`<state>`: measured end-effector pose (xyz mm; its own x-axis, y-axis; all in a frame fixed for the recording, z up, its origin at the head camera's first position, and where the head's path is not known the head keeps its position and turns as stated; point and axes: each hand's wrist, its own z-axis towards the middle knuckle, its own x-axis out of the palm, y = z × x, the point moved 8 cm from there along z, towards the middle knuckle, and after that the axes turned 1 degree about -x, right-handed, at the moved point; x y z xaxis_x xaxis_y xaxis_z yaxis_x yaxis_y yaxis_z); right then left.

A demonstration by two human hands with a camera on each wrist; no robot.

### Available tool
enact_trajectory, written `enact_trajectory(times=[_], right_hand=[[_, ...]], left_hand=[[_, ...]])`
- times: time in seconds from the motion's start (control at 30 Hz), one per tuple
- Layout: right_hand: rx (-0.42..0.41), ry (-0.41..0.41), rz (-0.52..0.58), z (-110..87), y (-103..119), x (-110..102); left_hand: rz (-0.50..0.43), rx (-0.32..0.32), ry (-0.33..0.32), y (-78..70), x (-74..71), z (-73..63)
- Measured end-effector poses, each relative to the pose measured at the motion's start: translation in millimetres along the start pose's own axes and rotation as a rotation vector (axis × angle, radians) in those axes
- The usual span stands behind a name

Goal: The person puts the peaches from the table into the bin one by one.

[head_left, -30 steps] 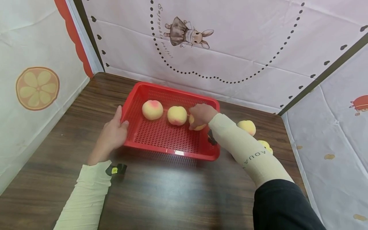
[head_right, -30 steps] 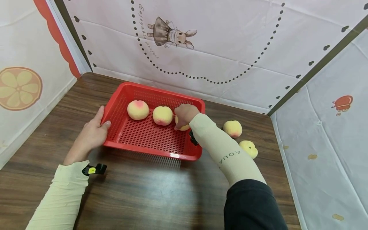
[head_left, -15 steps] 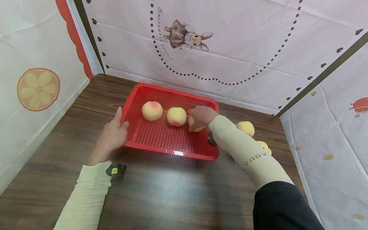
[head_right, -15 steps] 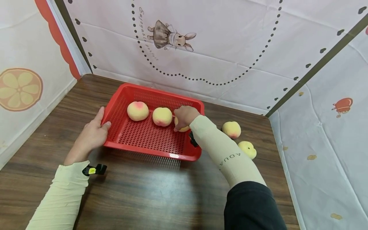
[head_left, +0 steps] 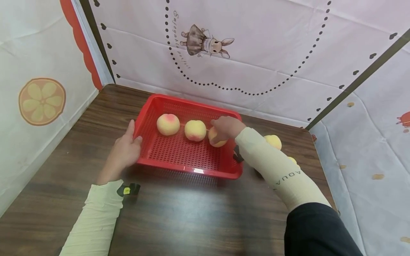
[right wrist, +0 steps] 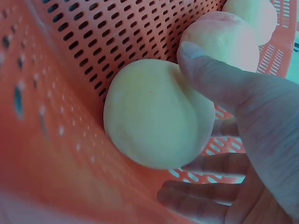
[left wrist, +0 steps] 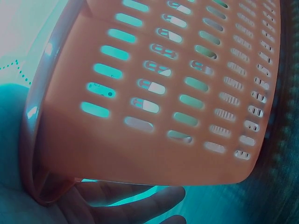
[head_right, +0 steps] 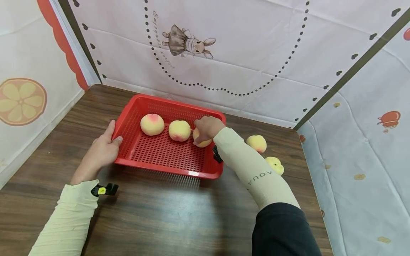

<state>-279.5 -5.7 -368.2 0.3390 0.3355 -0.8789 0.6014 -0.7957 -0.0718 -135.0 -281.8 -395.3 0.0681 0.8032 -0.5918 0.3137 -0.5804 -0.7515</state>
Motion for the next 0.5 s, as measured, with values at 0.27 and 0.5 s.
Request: enact_trajectory(times=[0.27,0.5], right_hand=[[-0.003,-0.023,0.007,-7.0,-2.4,-2.5],[-0.049,-0.049,-0.058,-11.1,-1.8,-9.7]], left_hand=[[0.0,-0.023,0.006,3.4,1.6,-0.5],[0.013,-0.008,0.0,1.9,0.8,2.8]])
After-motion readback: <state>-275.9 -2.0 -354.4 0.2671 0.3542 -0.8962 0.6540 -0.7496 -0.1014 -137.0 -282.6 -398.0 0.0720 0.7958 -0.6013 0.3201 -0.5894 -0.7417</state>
